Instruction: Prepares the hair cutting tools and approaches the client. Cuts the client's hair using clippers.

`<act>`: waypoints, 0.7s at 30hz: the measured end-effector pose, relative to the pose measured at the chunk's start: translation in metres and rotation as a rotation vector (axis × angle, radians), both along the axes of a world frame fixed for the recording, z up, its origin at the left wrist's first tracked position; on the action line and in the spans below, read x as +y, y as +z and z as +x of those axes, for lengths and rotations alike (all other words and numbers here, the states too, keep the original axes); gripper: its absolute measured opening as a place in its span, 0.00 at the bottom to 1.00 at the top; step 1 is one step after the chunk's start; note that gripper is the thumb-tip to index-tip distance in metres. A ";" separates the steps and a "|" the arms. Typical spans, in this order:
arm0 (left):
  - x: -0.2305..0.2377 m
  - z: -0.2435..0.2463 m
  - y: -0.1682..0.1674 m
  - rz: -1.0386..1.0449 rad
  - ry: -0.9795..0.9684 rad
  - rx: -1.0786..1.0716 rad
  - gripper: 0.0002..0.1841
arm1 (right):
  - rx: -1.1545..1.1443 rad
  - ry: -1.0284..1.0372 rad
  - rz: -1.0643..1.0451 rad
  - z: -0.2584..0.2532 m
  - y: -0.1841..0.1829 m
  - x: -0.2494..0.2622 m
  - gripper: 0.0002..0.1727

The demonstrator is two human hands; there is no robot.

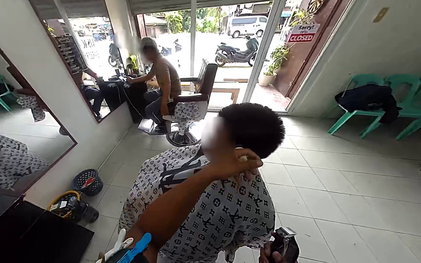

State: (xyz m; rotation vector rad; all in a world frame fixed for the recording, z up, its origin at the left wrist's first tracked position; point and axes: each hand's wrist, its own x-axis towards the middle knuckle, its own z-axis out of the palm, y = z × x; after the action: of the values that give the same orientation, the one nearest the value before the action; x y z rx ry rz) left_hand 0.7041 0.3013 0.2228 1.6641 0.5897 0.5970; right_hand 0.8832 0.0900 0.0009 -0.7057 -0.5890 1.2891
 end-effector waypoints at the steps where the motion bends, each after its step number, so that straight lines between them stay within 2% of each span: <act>1: 0.000 -0.002 -0.003 -0.021 0.044 0.023 0.11 | -0.041 -0.012 0.000 -0.003 0.008 0.003 0.31; 3: -0.011 -0.016 -0.021 -0.046 0.061 0.084 0.13 | -0.149 -0.059 -0.013 -0.013 0.023 0.013 0.32; 6: -0.048 -0.051 -0.071 -0.112 0.055 0.088 0.13 | -0.333 -0.145 -0.015 -0.024 0.043 0.029 0.44; 9: -0.089 -0.084 -0.129 -0.305 0.216 -0.008 0.13 | -0.372 -0.126 -0.037 -0.038 0.071 0.049 0.50; 11: -0.111 -0.098 -0.155 -0.377 0.372 -0.023 0.14 | -0.383 -0.081 -0.091 -0.044 0.096 0.068 0.46; 12: -0.120 -0.106 -0.166 -0.395 0.423 -0.014 0.13 | -0.380 -0.063 -0.119 -0.049 0.105 0.079 0.41; 13: -0.129 -0.115 -0.176 -0.404 0.455 0.006 0.12 | -0.367 -0.054 -0.148 -0.054 0.113 0.090 0.35; 15: -0.144 -0.132 -0.192 -0.420 0.460 0.065 0.11 | -0.329 -0.048 -0.229 -0.066 0.129 0.111 0.32; 18: -0.152 -0.146 -0.199 -0.543 0.456 0.049 0.09 | -0.365 -0.021 -0.246 -0.072 0.143 0.139 0.19; 21: -0.154 -0.148 -0.193 -0.701 0.481 -0.079 0.10 | -0.499 0.018 -0.248 -0.074 0.138 0.161 0.17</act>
State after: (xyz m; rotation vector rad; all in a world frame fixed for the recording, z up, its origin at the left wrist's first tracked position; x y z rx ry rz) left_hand 0.5557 0.1477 0.0296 0.8360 1.0171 0.6906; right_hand 0.8089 0.2511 0.1391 -1.2485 -0.8451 1.2164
